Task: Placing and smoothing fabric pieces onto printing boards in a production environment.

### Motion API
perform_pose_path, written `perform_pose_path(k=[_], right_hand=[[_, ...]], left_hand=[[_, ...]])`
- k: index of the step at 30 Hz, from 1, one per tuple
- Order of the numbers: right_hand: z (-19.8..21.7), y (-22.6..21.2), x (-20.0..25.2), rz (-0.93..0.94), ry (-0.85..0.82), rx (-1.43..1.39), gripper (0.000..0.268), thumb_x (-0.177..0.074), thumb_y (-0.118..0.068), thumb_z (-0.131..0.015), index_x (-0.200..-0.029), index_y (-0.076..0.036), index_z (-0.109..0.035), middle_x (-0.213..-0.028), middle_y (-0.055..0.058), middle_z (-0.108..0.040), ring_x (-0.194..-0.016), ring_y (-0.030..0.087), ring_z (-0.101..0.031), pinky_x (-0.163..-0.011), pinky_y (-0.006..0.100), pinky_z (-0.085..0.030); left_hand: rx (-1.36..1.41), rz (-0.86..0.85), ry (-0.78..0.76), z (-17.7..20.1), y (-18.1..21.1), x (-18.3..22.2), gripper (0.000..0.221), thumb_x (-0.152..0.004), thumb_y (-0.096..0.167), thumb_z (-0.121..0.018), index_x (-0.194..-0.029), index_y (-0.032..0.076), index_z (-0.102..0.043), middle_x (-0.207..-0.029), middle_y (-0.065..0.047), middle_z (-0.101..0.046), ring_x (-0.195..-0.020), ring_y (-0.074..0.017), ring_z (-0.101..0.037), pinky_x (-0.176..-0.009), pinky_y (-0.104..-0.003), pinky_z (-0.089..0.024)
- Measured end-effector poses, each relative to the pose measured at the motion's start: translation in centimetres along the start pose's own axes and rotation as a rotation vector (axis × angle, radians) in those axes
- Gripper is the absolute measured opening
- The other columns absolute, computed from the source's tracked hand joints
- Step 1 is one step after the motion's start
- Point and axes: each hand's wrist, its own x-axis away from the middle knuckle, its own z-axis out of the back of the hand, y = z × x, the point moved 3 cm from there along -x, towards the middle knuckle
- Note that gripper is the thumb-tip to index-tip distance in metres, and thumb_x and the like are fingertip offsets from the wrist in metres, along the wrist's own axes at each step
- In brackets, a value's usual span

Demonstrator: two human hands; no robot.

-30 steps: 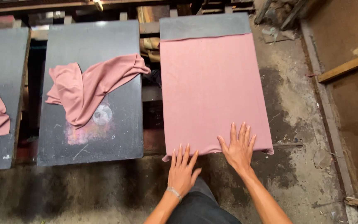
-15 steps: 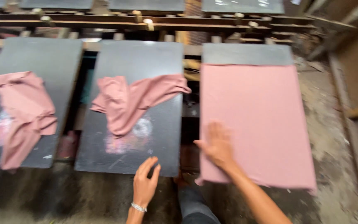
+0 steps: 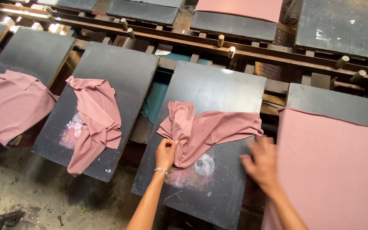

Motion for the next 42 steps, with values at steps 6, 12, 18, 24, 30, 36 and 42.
perform_pose_path(k=[6,12,18,24,30,36,42], right_hand=[[-8.4,-13.6,-1.2,0.276,-0.243,-0.069,0.067,-0.075,-0.055,-0.076,-0.135,-0.028,-0.063,-0.152,0.011,-0.051,-0.148,0.032,-0.04,-0.121,0.066,-0.019],[-3.7,-17.9,0.0,0.161,0.012,-0.136,0.012,-0.093,-0.015,-0.061,-0.1,-0.018,-0.07,-0.09,0.003,-0.072,-0.094,0.02,-0.073,-0.11,0.046,-0.045],[12.8,-31.4,6.8,-0.355,-0.295,-0.849,0.06,-0.07,-0.065,-0.076,-0.095,-0.01,-0.069,-0.081,-0.004,-0.058,-0.074,0.009,-0.05,-0.065,0.027,-0.04],[8.4,-31.0,17.9,-0.803,-0.101,-0.744,0.025,-0.078,-0.013,-0.085,-0.073,-0.006,-0.062,-0.063,0.004,-0.062,-0.06,0.012,-0.057,-0.052,0.03,-0.049],[5.7,-33.2,19.3,-1.535,0.623,-1.421,0.019,-0.092,-0.004,-0.061,-0.107,-0.001,-0.073,-0.097,0.012,-0.072,-0.089,0.023,-0.065,-0.078,0.034,-0.051],[2.9,-31.5,20.8,-1.788,0.578,-1.293,0.025,-0.096,-0.035,-0.071,-0.097,-0.01,-0.066,-0.089,0.002,-0.068,-0.074,0.017,-0.062,-0.048,0.034,-0.042],[-0.1,-31.1,22.9,-1.802,0.327,-1.223,0.041,-0.096,-0.025,-0.067,-0.125,0.005,-0.066,-0.114,0.015,-0.071,-0.098,0.025,-0.066,-0.08,0.038,-0.053]], left_hand=[[1.189,0.735,-0.223,1.3,-1.7,3.2,0.012,-0.101,0.009,-0.063,-0.11,0.011,-0.056,-0.089,-0.002,-0.068,-0.077,-0.0156,-0.068,-0.068,-0.027,-0.052],[1.494,0.49,-0.295,18.1,12.0,2.4,0.014,-0.096,-0.002,-0.068,-0.106,0.006,-0.062,-0.09,-0.003,-0.071,-0.079,-0.0158,-0.075,-0.074,-0.026,-0.061],[1.456,-0.076,-0.228,31.0,25.6,1.4,0.039,-0.086,-0.004,-0.074,-0.125,-0.006,-0.068,-0.093,-0.006,-0.061,-0.082,-0.0177,-0.058,-0.076,-0.027,-0.051],[1.293,-0.385,-0.454,25.6,36.1,1.2,0.04,-0.088,0.007,-0.077,-0.127,-0.001,-0.07,-0.131,-0.013,-0.072,-0.12,-0.0109,-0.064,-0.116,-0.025,-0.052],[0.858,-0.705,-0.815,2.1,31.1,-1.6,0.088,-0.086,0.03,-0.081,-0.158,0.011,-0.034,-0.163,-0.015,-0.04,-0.151,-0.023,-0.04,-0.126,-0.036,-0.035],[0.338,-0.528,-1.03,7.6,14.4,6.2,0.034,-0.087,0.045,-0.07,-0.108,0.019,-0.077,-0.107,0.004,-0.077,-0.097,-0.0114,-0.066,-0.083,-0.029,-0.05],[-0.138,0.165,-1.593,12.3,-3.8,16.7,0.051,-0.101,0.046,-0.06,-0.073,0.006,-0.073,-0.072,-0.008,-0.075,-0.056,-0.0167,-0.069,-0.052,-0.025,-0.053]])
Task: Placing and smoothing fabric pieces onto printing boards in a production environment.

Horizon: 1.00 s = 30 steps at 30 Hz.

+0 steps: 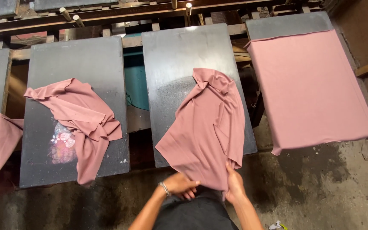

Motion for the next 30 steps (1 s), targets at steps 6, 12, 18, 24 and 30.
perform_pose_path(k=[6,12,18,24,30], right_hand=[[-0.8,5.6,1.0,0.023,-0.211,0.171,0.033,-0.102,-0.02,-0.06,-0.108,0.009,-0.073,-0.106,0.019,-0.076,-0.093,0.021,-0.067,-0.083,0.032,-0.052],[-1.5,1.0,4.7,-0.008,-0.455,0.831,0.055,-0.09,-0.058,-0.06,-0.086,-0.003,-0.065,-0.078,0.011,-0.069,-0.066,0.015,-0.062,-0.062,0.029,-0.054],[-3.3,-12.0,1.5,1.267,-0.292,1.351,0.059,-0.08,-0.019,-0.077,-0.137,-0.011,-0.065,-0.133,0.016,-0.067,-0.126,0.033,-0.063,-0.104,0.048,-0.051],[-12.8,-14.4,5.7,1.341,-1.06,1.739,0.084,-0.067,-0.001,-0.061,-0.15,-0.007,-0.047,-0.122,0.023,-0.069,-0.118,0.041,-0.062,-0.103,0.058,-0.039],[-14.3,-17.2,9.7,1.478,-0.952,2.214,0.026,-0.082,-0.044,-0.066,-0.076,-0.019,-0.063,-0.073,0.011,-0.069,-0.074,0.04,-0.064,-0.063,0.051,-0.048]], left_hand=[[0.26,-0.252,0.837,-0.1,6.1,-0.6,0.048,-0.087,0.042,-0.082,-0.061,0.015,-0.052,-0.059,0.007,-0.049,-0.065,-0.0054,-0.041,-0.061,-0.029,-0.04],[-0.076,-0.366,1.155,3.4,10.0,-11.7,0.056,-0.083,0.017,-0.08,-0.131,0.009,-0.053,-0.127,-0.018,-0.056,-0.11,-0.0406,-0.062,-0.088,-0.051,-0.053],[-0.001,-0.364,0.951,2.6,8.6,-6.9,0.032,-0.073,0.032,-0.089,-0.093,0.012,-0.075,-0.082,-0.008,-0.074,-0.087,-0.0331,-0.074,-0.072,-0.045,-0.059],[-0.127,-0.797,0.891,0.8,9.3,6.5,0.022,-0.084,0.022,-0.079,-0.089,0.013,-0.059,-0.077,-0.012,-0.063,-0.079,-0.0351,-0.068,-0.07,-0.042,-0.053],[-0.243,-0.973,0.781,4.7,11.2,25.9,0.012,-0.08,0.002,-0.065,-0.088,0.011,-0.066,-0.07,0.002,-0.058,-0.06,-0.0094,-0.045,-0.057,-0.026,-0.041]])
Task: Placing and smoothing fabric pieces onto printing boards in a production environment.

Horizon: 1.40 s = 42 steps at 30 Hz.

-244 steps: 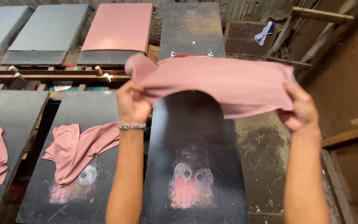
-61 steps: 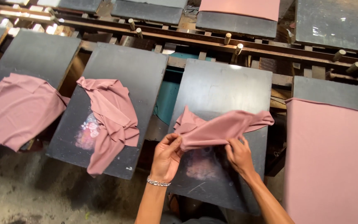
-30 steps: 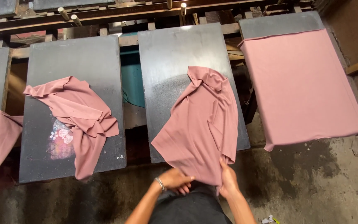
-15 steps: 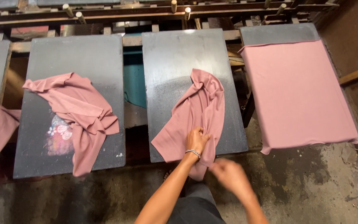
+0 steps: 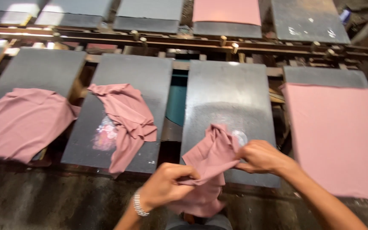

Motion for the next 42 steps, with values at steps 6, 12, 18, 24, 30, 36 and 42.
perform_pose_path(k=[6,12,18,24,30,36,42], right_hand=[[7.0,-0.3,7.5,-0.208,0.144,0.067,0.03,-0.085,-0.064,-0.067,-0.095,-0.038,-0.079,-0.099,-0.014,-0.069,-0.093,0.006,-0.061,-0.086,0.026,-0.05],[9.3,2.2,16.3,-0.041,0.567,-0.608,0.021,-0.077,-0.01,-0.077,-0.097,-0.012,-0.083,-0.095,-0.003,-0.085,-0.078,0.01,-0.074,-0.071,0.026,-0.056],[2.1,20.1,24.6,-0.366,0.69,-0.722,0.043,-0.032,-0.016,-0.098,-0.062,-0.005,-0.068,-0.04,0.006,-0.062,-0.04,0.014,-0.045,-0.043,0.028,-0.029],[13.8,21.4,20.1,-0.742,0.39,-0.946,0.037,-0.07,0.019,-0.087,-0.105,0.018,-0.098,-0.075,0.043,-0.096,-0.07,0.05,-0.086,-0.059,0.06,-0.065],[19.1,25.2,12.1,-0.587,0.567,-1.036,0.029,-0.101,-0.009,-0.063,-0.107,0.014,-0.08,-0.108,0.014,-0.074,-0.096,0.021,-0.059,-0.086,0.034,-0.046],[26.2,33.5,7.3,-0.802,0.703,-0.14,0.032,-0.114,-0.031,-0.05,-0.122,-0.012,-0.074,-0.112,0.018,-0.075,-0.083,0.039,-0.07,-0.085,0.053,-0.05],[27.6,36.3,10.0,-0.415,1.351,-0.895,0.019,-0.125,-0.027,-0.042,-0.124,-0.017,-0.058,-0.104,0.0,-0.068,-0.08,0.01,-0.073,-0.07,0.021,-0.068]], left_hand=[[-0.234,-0.229,-0.057,9.8,9.1,1.5,0.024,-0.08,-0.006,-0.071,-0.097,0.01,-0.076,-0.077,0.0,-0.065,-0.061,-0.0116,-0.058,-0.046,-0.027,-0.037],[-0.359,-0.215,0.047,16.3,15.4,-0.7,0.02,-0.076,-0.01,-0.07,-0.088,0.006,-0.072,-0.075,-0.001,-0.068,-0.065,-0.0124,-0.064,-0.058,-0.024,-0.05],[-0.539,-0.185,-0.037,19.1,15.5,-6.1,0.022,-0.081,0.004,-0.076,-0.103,0.008,-0.077,-0.093,-0.003,-0.079,-0.084,-0.011,-0.076,-0.071,-0.024,-0.058],[-0.551,0.171,-0.057,19.1,6.8,-15.3,0.017,-0.089,0.018,-0.074,-0.101,0.015,-0.084,-0.089,0.002,-0.07,-0.081,-0.0108,-0.062,-0.067,-0.026,-0.047],[-0.558,0.324,0.178,20.0,-8.1,-27.9,0.02,-0.079,0.021,-0.073,-0.095,0.02,-0.084,-0.093,0.004,-0.079,-0.087,-0.0099,-0.068,-0.075,-0.029,-0.049],[-0.739,-0.012,0.553,24.6,-9.9,-40.6,0.024,-0.074,0.012,-0.07,-0.09,0.02,-0.085,-0.077,-0.001,-0.078,-0.071,-0.0123,-0.069,-0.069,-0.029,-0.057],[-0.336,-0.222,0.862,20.8,1.6,-38.7,0.008,-0.099,0.01,-0.079,-0.102,0.01,-0.086,-0.061,0.0,-0.068,-0.04,-0.0077,-0.065,-0.032,-0.018,-0.053]])
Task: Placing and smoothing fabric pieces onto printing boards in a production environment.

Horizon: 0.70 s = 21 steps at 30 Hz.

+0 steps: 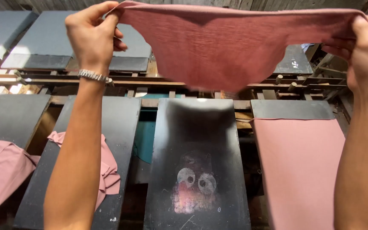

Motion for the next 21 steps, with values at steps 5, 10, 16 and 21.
perform_pose_path(k=[5,10,16,21], right_hand=[[-2.1,6.5,7.6,-0.236,0.388,-0.463,0.006,-0.092,-0.022,-0.071,-0.095,-0.022,-0.076,-0.09,-0.009,-0.069,-0.079,0.006,-0.067,-0.058,0.028,-0.058],[-9.9,19.1,18.2,-0.489,0.358,-0.45,0.039,-0.088,-0.005,-0.077,-0.124,-0.012,-0.066,-0.097,-0.001,-0.061,-0.084,0.009,-0.059,-0.078,0.024,-0.053],[-12.6,36.0,28.1,-0.999,0.339,-0.67,0.072,-0.094,-0.003,-0.075,-0.154,-0.004,-0.034,-0.149,0.022,-0.046,-0.14,0.031,-0.047,-0.121,0.053,-0.034],[-10.3,40.3,34.4,-1.164,0.284,-0.742,0.053,-0.095,0.001,-0.069,-0.144,-0.001,-0.048,-0.137,0.019,-0.057,-0.134,0.032,-0.053,-0.119,0.054,-0.037]], left_hand=[[0.554,0.632,0.125,-0.9,-2.2,8.7,0.018,-0.095,0.001,-0.063,-0.108,0.005,-0.075,-0.111,-0.009,-0.078,-0.092,-0.022,-0.08,-0.078,-0.029,-0.074],[0.669,0.869,0.345,-4.2,-13.3,23.6,0.026,-0.08,-0.001,-0.071,-0.105,-0.001,-0.076,-0.106,-0.015,-0.075,-0.097,-0.0227,-0.071,-0.093,-0.036,-0.062],[0.366,1.19,0.514,-5.3,-18.8,38.8,0.042,-0.076,0.006,-0.089,-0.114,-0.004,-0.073,-0.11,-0.027,-0.07,-0.1,-0.0297,-0.069,-0.095,-0.044,-0.06],[0.334,1.271,0.42,-3.2,-19.2,45.6,0.05,-0.072,-0.007,-0.085,-0.12,-0.002,-0.072,-0.115,-0.023,-0.054,-0.095,-0.0279,-0.061,-0.091,-0.044,-0.062]])
